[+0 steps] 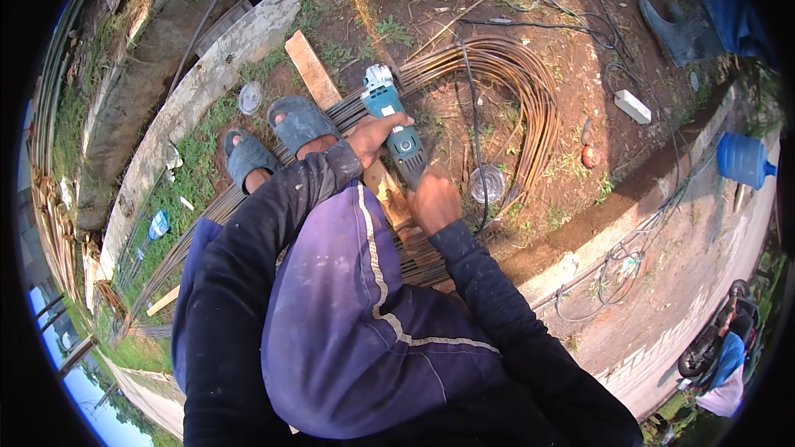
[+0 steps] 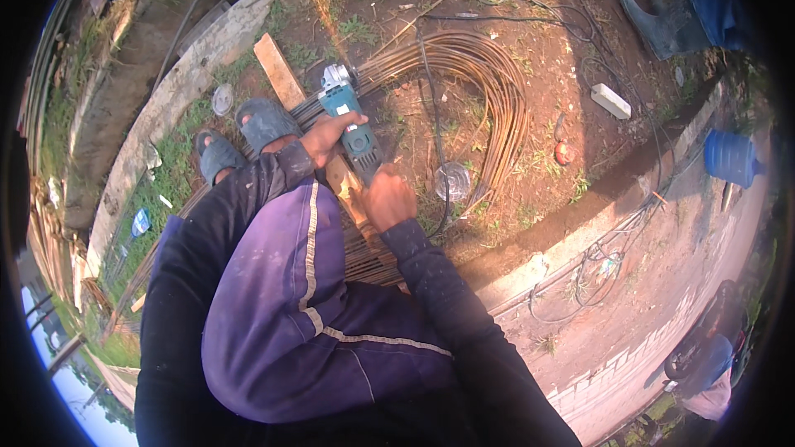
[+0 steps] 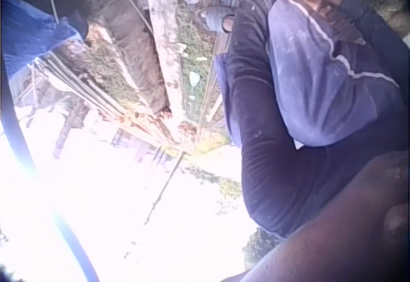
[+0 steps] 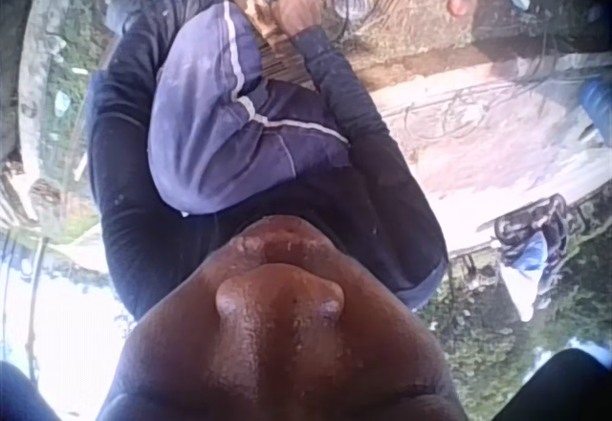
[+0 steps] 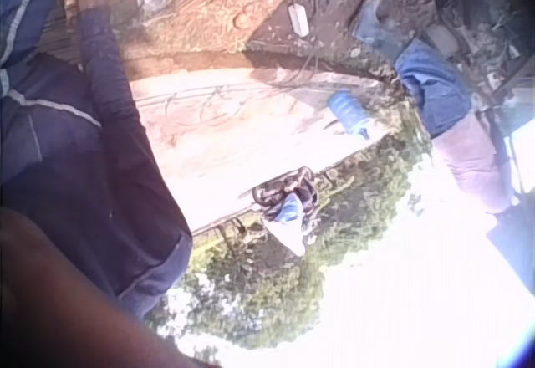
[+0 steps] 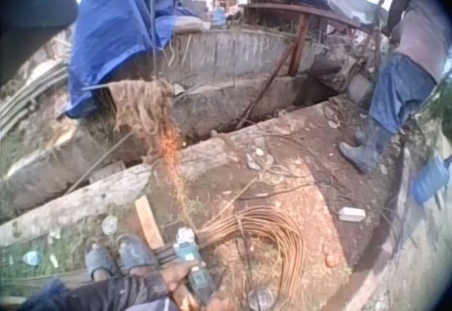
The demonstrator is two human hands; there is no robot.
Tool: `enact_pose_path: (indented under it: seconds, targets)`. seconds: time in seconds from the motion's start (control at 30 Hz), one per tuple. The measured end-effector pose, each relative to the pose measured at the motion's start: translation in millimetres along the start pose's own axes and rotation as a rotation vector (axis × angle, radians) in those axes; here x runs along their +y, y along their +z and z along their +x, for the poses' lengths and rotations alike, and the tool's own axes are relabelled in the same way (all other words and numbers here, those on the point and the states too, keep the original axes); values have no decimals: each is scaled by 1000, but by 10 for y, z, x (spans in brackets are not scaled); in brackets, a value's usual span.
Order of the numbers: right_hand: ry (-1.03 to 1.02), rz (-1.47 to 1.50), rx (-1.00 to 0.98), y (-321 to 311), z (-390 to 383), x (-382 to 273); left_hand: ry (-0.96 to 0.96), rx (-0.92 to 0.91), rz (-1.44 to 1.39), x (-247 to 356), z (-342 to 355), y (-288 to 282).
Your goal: The person aligns a bundle of metal rods on a wooden plank and uses an angle grinder to cut them. The person adjusts the rods and the grinder multiple times to complete the cuts.
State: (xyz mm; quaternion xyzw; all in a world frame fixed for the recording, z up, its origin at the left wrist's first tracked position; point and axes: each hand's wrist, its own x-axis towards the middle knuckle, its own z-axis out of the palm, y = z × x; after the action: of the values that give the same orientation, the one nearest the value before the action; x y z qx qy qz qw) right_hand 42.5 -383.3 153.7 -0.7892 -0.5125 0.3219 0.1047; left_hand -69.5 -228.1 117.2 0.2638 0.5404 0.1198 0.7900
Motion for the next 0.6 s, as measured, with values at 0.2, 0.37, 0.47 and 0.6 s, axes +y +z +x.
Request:
enact_pose_path:
  seconds: [0.2,0.37,0.47,0.6]
  targets:
    - [3,-27,-19,-19,-45,-9,-23,-30,-17,-37,-10,-15]
    - [39,0,-37,-86,-88,-45,-34,-36,-25,-65,-41,6]
    - [57,23,-41,-117,-103,-54,-36,-11,-11,-81,-38,19]
    - [69,9,-48,-143,-118,-63,-50,-20,-17,-84,-41,17]
